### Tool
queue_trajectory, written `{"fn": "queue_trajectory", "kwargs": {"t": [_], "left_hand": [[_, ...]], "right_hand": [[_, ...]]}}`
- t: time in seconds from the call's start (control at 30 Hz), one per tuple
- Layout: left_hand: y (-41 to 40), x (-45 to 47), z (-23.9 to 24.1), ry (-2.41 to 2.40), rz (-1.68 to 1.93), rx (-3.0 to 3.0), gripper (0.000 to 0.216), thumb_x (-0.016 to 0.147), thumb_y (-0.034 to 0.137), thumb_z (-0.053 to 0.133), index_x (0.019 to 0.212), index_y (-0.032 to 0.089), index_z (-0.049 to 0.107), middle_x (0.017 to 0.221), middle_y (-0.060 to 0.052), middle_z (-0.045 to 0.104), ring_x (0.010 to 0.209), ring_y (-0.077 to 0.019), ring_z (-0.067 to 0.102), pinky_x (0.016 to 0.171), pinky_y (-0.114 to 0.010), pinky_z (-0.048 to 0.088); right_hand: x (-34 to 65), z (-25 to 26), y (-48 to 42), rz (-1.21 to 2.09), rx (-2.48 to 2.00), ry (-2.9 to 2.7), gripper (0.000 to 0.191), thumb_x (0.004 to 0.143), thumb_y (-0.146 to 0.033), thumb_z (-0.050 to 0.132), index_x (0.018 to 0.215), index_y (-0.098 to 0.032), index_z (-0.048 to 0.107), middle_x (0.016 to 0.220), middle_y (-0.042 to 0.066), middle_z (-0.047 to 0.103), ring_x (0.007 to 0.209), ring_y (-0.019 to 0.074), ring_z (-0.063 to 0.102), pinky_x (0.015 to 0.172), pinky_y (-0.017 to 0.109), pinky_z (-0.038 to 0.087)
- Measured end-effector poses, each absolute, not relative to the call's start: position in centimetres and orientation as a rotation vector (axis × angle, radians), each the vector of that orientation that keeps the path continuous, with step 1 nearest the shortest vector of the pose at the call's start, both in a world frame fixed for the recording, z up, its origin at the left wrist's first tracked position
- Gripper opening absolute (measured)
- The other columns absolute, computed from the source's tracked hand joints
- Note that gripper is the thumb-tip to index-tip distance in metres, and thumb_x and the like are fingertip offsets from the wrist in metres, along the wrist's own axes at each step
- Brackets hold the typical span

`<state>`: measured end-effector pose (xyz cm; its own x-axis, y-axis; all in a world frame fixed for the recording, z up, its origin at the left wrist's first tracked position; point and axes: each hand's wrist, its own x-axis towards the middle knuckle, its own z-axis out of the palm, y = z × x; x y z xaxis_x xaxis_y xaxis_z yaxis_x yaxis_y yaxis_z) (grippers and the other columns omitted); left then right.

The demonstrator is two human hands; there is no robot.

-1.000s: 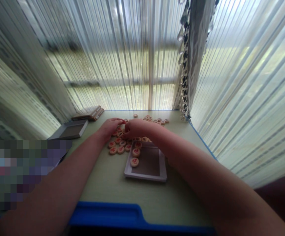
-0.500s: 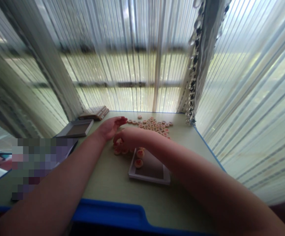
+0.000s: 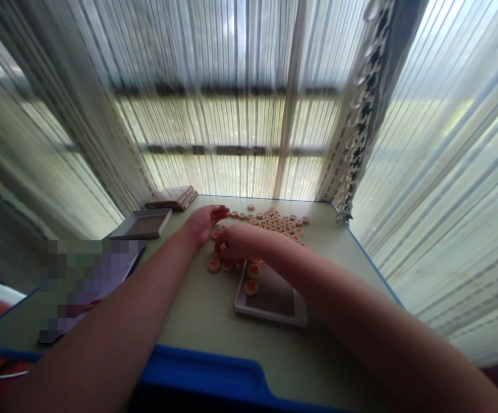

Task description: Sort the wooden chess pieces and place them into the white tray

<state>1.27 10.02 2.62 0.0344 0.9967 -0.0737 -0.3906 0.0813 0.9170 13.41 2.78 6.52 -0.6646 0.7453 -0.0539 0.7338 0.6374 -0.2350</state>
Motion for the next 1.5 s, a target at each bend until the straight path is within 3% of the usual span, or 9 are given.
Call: {"fn": "queue_trajectory", "kwargs": {"t": [0.27, 0.47, 0.73, 0.9, 1.1, 1.27, 1.4, 1.5], "left_hand": [[9.8, 1.2, 3.1, 0.961, 1.312, 0.821, 0.015, 0.075, 0.009, 0.044, 0.068, 0.012, 0.056, 0.063, -0.004, 0.063, 0.065, -0.0122, 0.062, 0.075, -0.026, 0.048], [10.0, 1.2, 2.6, 0.997, 1.306, 0.964, 0.012, 0.071, 0.011, 0.047, 0.066, 0.012, 0.058, 0.065, -0.005, 0.063, 0.064, -0.0132, 0.06, 0.073, -0.028, 0.048], [7.9, 1.3, 2.6, 1.604, 1.16, 2.21, 0.02, 0.077, 0.026, 0.048, 0.079, 0.018, 0.066, 0.08, -0.009, 0.067, 0.083, -0.0238, 0.059, 0.079, -0.036, 0.041], [6.4, 1.9, 2.8, 1.499, 1.051, 2.505, 0.025, 0.08, 0.026, 0.044, 0.085, 0.017, 0.067, 0.09, -0.012, 0.067, 0.089, -0.0235, 0.059, 0.085, -0.034, 0.04], [5.3, 2.3, 2.7, 1.405, 0.961, 2.592, 0.024, 0.081, 0.028, 0.045, 0.083, 0.019, 0.067, 0.087, -0.01, 0.067, 0.086, -0.0227, 0.058, 0.082, -0.031, 0.041], [5.1, 2.6, 2.9, 1.359, 0.901, 2.674, 0.023, 0.08, 0.026, 0.045, 0.081, 0.018, 0.067, 0.086, -0.01, 0.066, 0.086, -0.0228, 0.058, 0.083, -0.031, 0.041], [5.3, 2.5, 2.8, 1.378, 0.875, 2.69, 0.024, 0.081, 0.024, 0.043, 0.081, 0.018, 0.066, 0.087, -0.01, 0.066, 0.087, -0.0227, 0.058, 0.083, -0.031, 0.04], [5.2, 2.5, 2.8, 1.372, 0.871, 2.719, 0.024, 0.081, 0.024, 0.042, 0.081, 0.018, 0.066, 0.086, -0.011, 0.066, 0.085, -0.0228, 0.058, 0.081, -0.031, 0.041]], "right_hand": [[13.2, 6.0, 2.9, 0.247, -1.27, -2.745, 0.024, 0.072, -0.037, 0.057, 0.083, -0.02, 0.07, 0.067, 0.0, 0.064, 0.054, 0.0088, 0.047, 0.052, 0.022, 0.031], [14.6, 8.8, 2.6, 0.237, -1.368, -2.565, 0.024, 0.071, -0.038, 0.058, 0.081, -0.019, 0.069, 0.071, 0.001, 0.066, 0.057, 0.0089, 0.051, 0.055, 0.022, 0.034], [15.6, 13.9, -2.8, 0.176, -1.378, -2.447, 0.022, 0.071, -0.032, 0.059, 0.086, -0.018, 0.069, 0.073, 0.001, 0.066, 0.06, 0.0092, 0.054, 0.058, 0.024, 0.038], [18.9, 11.0, -6.7, 0.174, -1.371, -2.372, 0.017, 0.072, -0.032, 0.059, 0.077, -0.018, 0.069, 0.069, 0.001, 0.065, 0.06, 0.01, 0.054, 0.059, 0.024, 0.039], [23.0, 6.0, -7.3, 0.37, -1.413, -2.325, 0.017, 0.073, -0.028, 0.058, 0.081, -0.017, 0.067, 0.075, 0.002, 0.065, 0.067, 0.0121, 0.055, 0.063, 0.023, 0.041], [22.6, 5.0, -6.6, 0.281, -1.37, -2.494, 0.016, 0.073, -0.024, 0.058, 0.083, -0.019, 0.069, 0.079, 0.003, 0.066, 0.074, 0.0146, 0.055, 0.073, 0.027, 0.04], [22.4, 4.8, -6.4, 0.156, -1.342, -2.505, 0.023, 0.076, -0.032, 0.056, 0.09, -0.02, 0.07, 0.087, 0.005, 0.066, 0.084, 0.0173, 0.054, 0.08, 0.029, 0.037], [22.6, 4.8, -6.4, 0.134, -1.428, -2.495, 0.027, 0.077, -0.038, 0.055, 0.092, -0.021, 0.069, 0.081, 0.005, 0.066, 0.083, 0.0178, 0.054, 0.078, 0.028, 0.038]]}}
